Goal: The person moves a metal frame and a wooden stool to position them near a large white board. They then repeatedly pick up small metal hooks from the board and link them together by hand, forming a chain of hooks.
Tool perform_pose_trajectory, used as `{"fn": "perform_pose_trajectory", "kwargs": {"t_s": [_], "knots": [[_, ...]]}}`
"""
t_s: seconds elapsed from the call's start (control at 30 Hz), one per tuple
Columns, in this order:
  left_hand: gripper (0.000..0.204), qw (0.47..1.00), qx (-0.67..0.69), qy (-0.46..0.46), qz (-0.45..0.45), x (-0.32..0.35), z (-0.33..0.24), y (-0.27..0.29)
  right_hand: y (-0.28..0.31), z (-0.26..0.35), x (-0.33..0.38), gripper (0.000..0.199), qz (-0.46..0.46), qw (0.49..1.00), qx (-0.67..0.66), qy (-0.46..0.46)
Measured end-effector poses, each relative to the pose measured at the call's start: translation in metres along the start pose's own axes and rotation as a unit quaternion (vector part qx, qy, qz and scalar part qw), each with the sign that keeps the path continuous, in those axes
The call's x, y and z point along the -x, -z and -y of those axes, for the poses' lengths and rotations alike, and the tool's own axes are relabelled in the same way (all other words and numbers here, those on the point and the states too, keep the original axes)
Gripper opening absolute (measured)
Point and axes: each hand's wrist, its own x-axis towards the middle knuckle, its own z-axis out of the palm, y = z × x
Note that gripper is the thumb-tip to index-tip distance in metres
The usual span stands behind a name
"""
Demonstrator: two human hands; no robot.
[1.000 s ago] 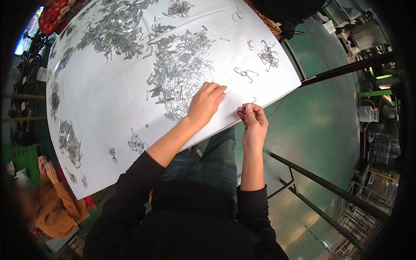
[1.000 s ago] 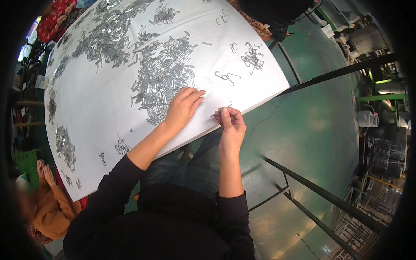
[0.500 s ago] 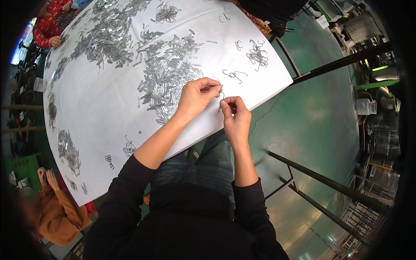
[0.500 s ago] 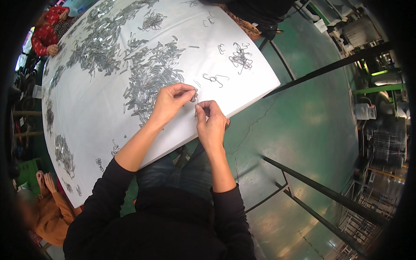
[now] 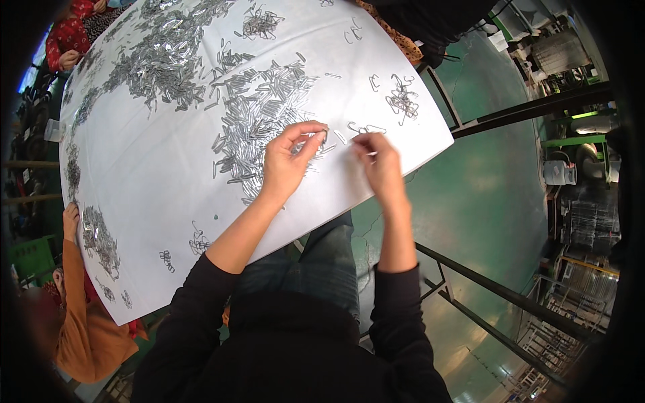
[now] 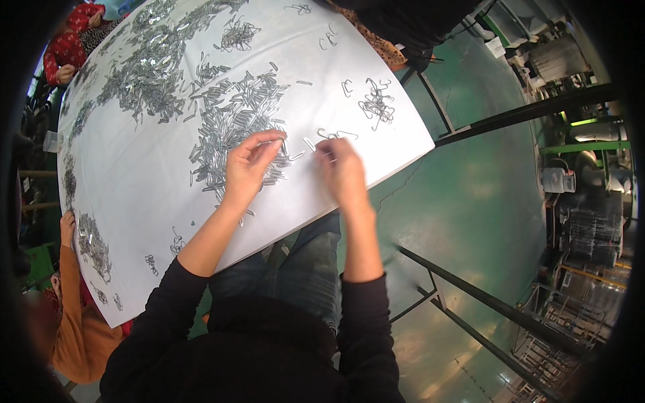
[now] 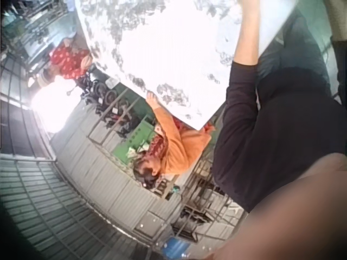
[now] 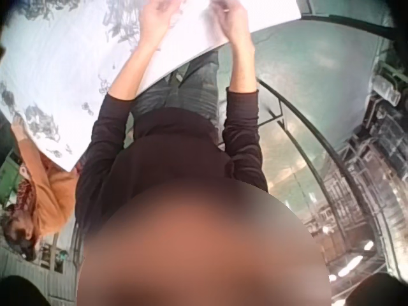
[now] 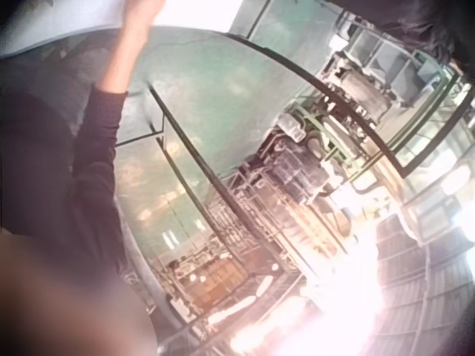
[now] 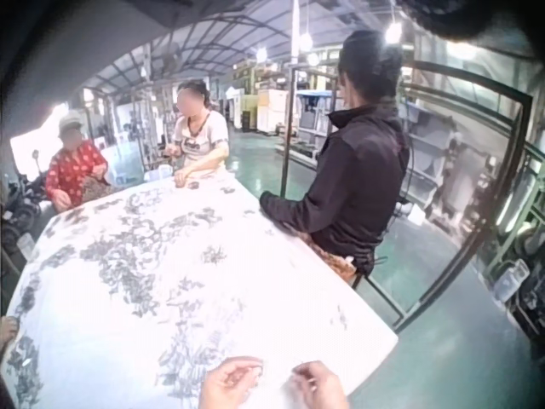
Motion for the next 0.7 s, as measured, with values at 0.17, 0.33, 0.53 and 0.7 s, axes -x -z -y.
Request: {"fn": "perform_pose_trajectory", "kwargs": {"t_s": [0.17, 0.33, 0.53, 0.7], "knots": [[0.011, 0.999, -0.039, -0.012, -0.030, -0.008, 0.002, 0.019, 0.033, -0.046, -0.060, 0.012, 0.057, 0.960, 0.272, -0.018], [0.012, 0.996, -0.082, -0.037, -0.017, -0.002, 0.000, 0.029, 0.027, -0.046, -0.048, 0.015, 0.081, 0.958, 0.276, 0.017], [0.011, 0.997, -0.059, -0.053, -0.004, 0.014, -0.004, 0.026, -0.010, 0.012, 0.018, 0.015, 0.009, 0.985, -0.148, -0.088], [0.011, 0.998, -0.042, -0.050, 0.004, 0.030, -0.015, 0.017, -0.018, 0.051, 0.047, 0.013, -0.007, 0.918, -0.368, -0.146]]}}
